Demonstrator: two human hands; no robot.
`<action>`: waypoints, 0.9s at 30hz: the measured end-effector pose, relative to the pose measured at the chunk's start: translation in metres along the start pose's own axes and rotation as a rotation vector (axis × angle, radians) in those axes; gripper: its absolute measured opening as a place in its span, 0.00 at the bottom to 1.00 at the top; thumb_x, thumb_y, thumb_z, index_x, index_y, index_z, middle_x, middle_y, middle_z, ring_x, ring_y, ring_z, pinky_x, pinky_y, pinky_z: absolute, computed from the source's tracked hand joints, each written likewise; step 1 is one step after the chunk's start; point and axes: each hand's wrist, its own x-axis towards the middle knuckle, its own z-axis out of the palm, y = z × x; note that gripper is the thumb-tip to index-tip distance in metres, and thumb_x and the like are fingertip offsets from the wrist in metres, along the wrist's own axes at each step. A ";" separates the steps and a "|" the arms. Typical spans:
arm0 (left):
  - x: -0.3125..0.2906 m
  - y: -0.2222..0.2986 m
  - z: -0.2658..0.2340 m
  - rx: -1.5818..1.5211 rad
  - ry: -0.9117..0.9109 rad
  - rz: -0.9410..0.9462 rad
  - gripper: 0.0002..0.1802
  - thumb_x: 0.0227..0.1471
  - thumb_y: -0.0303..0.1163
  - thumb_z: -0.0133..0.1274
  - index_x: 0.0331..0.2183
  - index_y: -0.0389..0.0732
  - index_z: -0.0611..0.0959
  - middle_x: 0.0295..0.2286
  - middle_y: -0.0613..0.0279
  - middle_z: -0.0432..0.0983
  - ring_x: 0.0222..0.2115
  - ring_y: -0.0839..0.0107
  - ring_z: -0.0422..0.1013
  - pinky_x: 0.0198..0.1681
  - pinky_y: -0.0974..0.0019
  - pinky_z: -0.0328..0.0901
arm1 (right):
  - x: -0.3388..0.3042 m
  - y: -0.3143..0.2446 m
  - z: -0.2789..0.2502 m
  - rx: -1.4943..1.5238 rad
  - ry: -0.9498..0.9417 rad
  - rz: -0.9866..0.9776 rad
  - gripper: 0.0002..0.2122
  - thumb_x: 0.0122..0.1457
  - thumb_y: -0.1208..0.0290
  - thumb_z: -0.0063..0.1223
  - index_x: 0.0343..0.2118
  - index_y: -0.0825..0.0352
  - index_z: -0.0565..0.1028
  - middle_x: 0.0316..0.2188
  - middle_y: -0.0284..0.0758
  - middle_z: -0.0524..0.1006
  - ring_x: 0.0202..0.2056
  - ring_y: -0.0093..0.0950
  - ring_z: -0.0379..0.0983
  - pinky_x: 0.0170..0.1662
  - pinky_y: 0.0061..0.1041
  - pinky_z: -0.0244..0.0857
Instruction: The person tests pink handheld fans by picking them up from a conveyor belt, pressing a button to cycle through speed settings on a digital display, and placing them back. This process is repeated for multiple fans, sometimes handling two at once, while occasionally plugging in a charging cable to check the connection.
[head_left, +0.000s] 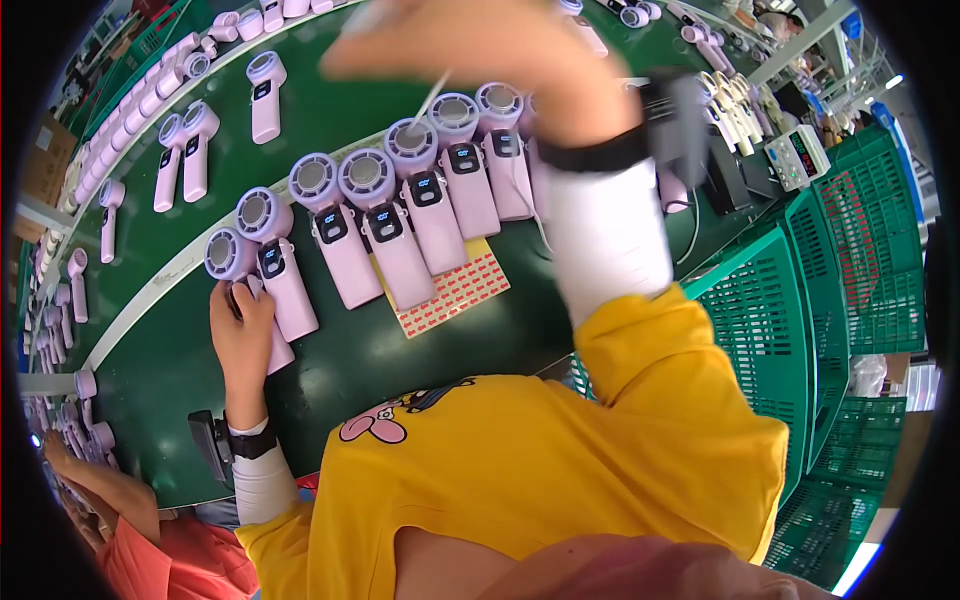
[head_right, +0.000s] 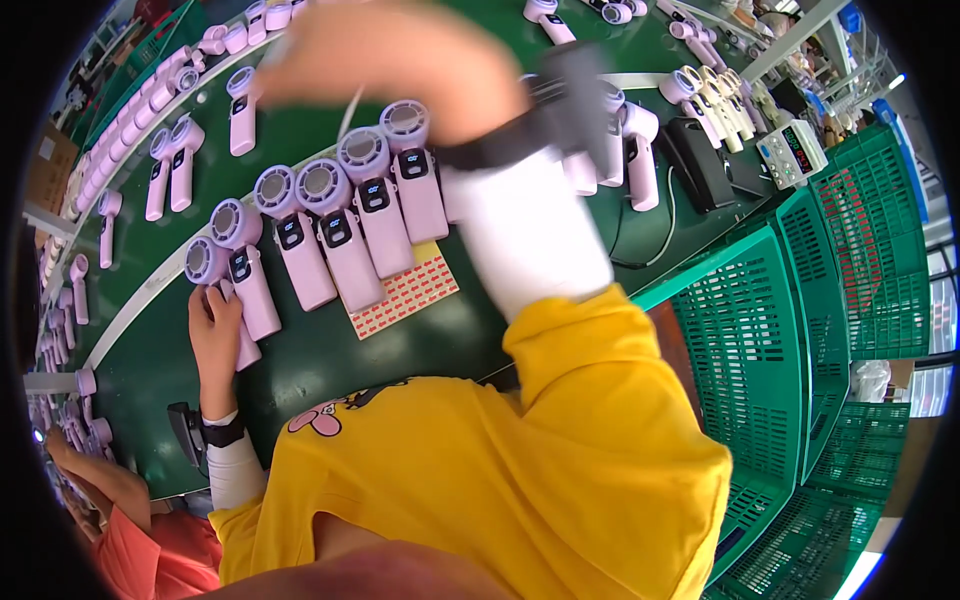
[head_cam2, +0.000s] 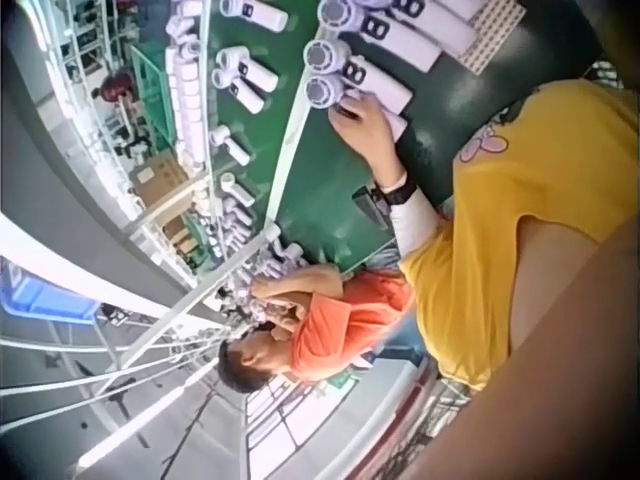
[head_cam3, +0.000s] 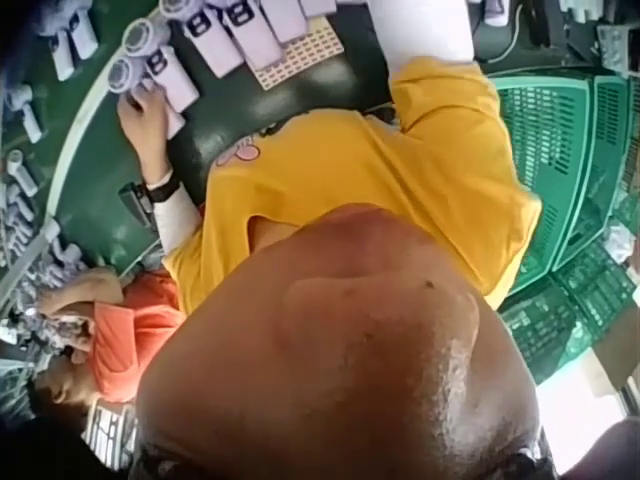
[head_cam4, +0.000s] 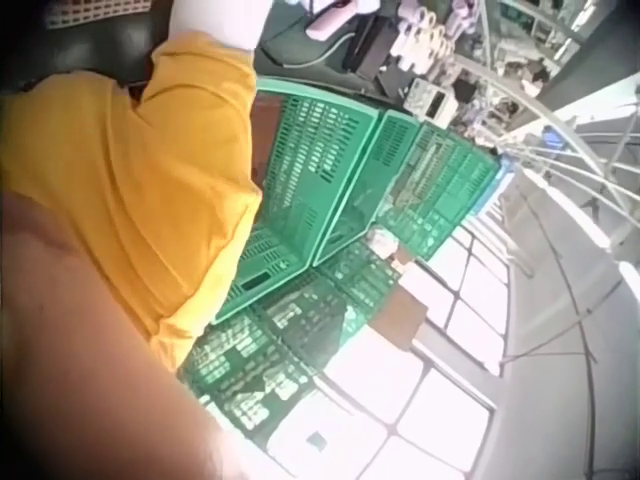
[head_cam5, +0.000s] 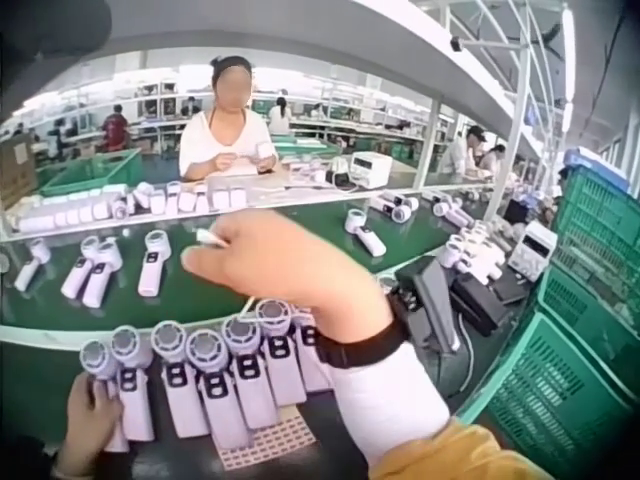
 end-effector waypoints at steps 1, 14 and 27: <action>0.005 0.000 0.006 -0.002 0.009 0.044 0.23 0.45 0.34 0.46 0.42 0.28 0.67 0.35 0.49 0.68 0.34 0.66 0.65 0.40 0.68 0.59 | -0.011 0.012 -0.048 0.355 0.109 0.038 0.15 0.50 0.60 0.45 0.24 0.68 0.74 0.20 0.36 0.72 0.21 0.24 0.66 0.22 0.20 0.58; 0.017 -0.030 -0.012 -0.527 0.225 -0.262 0.11 0.52 0.32 0.41 0.33 0.34 0.73 0.25 0.66 0.67 0.23 0.81 0.59 0.27 0.78 0.55 | -0.025 0.332 -0.112 -1.265 -0.140 0.545 0.20 0.50 0.54 0.38 0.25 0.67 0.76 0.28 0.45 0.75 0.32 0.37 0.72 0.36 0.29 0.64; 0.013 -0.024 -0.014 -0.450 0.224 -0.195 0.08 0.53 0.30 0.40 0.31 0.37 0.72 0.21 0.74 0.60 0.19 0.86 0.53 0.22 0.81 0.49 | -0.012 0.342 -0.077 -0.555 -0.243 0.862 0.25 0.40 0.52 0.49 0.33 0.72 0.73 0.31 0.48 0.74 0.35 0.39 0.71 0.38 0.31 0.62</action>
